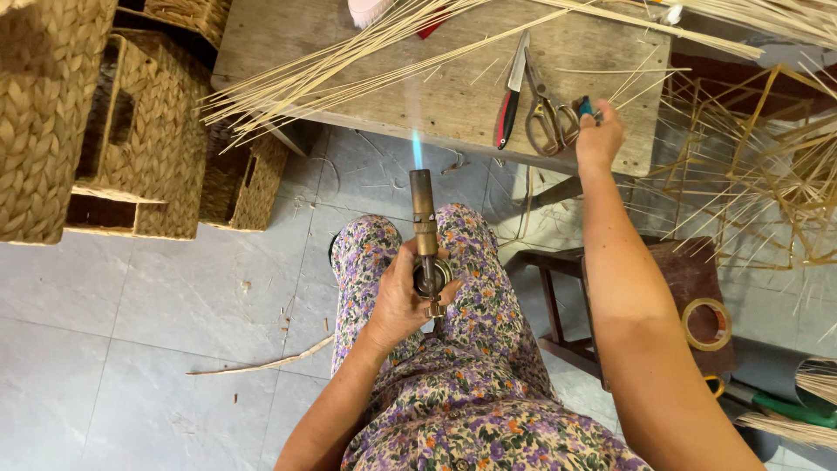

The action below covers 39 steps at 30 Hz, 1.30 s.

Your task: The person ignites a handheld blowtorch and repeatedly heats thin bamboo sticks one by one, rotating each stick while passing the flame along its length. The sticks are taken from a pile on the table and returned after heating.

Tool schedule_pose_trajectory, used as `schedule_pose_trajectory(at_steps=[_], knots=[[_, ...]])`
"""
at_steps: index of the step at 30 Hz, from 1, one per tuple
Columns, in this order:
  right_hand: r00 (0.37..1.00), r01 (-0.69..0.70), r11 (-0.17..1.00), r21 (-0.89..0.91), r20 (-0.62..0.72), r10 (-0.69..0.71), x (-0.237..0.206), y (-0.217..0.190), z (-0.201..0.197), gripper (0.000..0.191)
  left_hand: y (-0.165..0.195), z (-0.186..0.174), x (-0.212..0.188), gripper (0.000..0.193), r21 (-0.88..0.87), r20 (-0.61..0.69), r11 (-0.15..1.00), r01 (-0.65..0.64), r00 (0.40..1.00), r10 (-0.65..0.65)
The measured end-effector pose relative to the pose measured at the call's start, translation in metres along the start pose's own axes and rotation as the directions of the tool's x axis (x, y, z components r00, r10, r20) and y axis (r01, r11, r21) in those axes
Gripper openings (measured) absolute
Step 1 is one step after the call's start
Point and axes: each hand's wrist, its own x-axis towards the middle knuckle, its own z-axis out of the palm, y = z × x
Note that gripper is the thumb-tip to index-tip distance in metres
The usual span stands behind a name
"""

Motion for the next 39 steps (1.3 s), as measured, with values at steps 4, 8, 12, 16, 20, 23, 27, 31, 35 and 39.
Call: schedule_pose_trajectory(at_steps=[4, 8, 12, 16, 20, 23, 27, 31, 35, 39], knots=[[0.992, 0.084, 0.9, 0.427, 0.052, -0.117, -0.036, -0.052, -0.028, 0.021, -0.001, 0.0, 0.002, 0.067, -0.001, -0.02, 1.0, -0.007, 1.0, 0.007], [0.925, -0.118, 0.717, 0.687, 0.339, -0.172, -0.151, -0.134, -0.089, 0.014, -0.003, -0.002, 0.006, 0.067, 0.029, -0.041, 0.993, -0.115, 0.992, 0.117], [0.725, -0.093, 0.629, 0.771, 0.486, -0.488, -0.219, -0.184, -0.139, 0.03, -0.004, -0.004, 0.007, 0.072, 0.023, -0.035, 0.994, -0.102, 0.994, 0.103], [0.724, 0.081, 0.695, 0.714, 0.437, -0.534, -0.242, -0.197, -0.144, 0.044, -0.001, -0.003, 0.009, 0.072, 0.018, -0.05, 0.996, -0.086, 0.995, 0.087], [0.759, 0.125, 0.773, 0.622, 0.442, -0.478, -0.252, -0.194, -0.139, 0.044, 0.002, -0.005, 0.006, 0.082, -0.011, -0.031, 0.997, -0.075, 0.997, 0.075], [0.777, 0.169, 0.801, 0.574, 0.422, -0.467, -0.256, -0.194, -0.137, 0.042, 0.002, -0.005, 0.005, 0.079, -0.033, -0.041, 0.998, -0.06, 0.997, 0.059], [0.772, 0.247, 0.788, 0.564, 0.377, -0.512, -0.254, -0.199, -0.136, 0.041, 0.0, -0.005, 0.004, 0.077, -0.027, -0.041, 0.996, -0.085, 0.996, 0.083], [0.761, 0.302, 0.768, 0.565, 0.342, -0.551, -0.25, -0.205, -0.136, 0.042, -0.002, -0.005, 0.005, 0.075, -0.043, -0.029, 0.997, -0.071, 0.997, 0.069], [0.725, 0.369, 0.725, 0.582, 0.307, -0.616, -0.244, -0.207, -0.137, 0.042, -0.002, -0.005, 0.006, 0.072, -0.048, -0.027, 0.994, -0.095, 0.995, 0.094], [0.699, 0.367, 0.701, 0.611, 0.316, -0.641, -0.24, -0.208, -0.136, 0.042, -0.001, -0.006, 0.006, 0.073, -0.051, -0.029, 0.995, -0.089, 0.996, 0.088]])
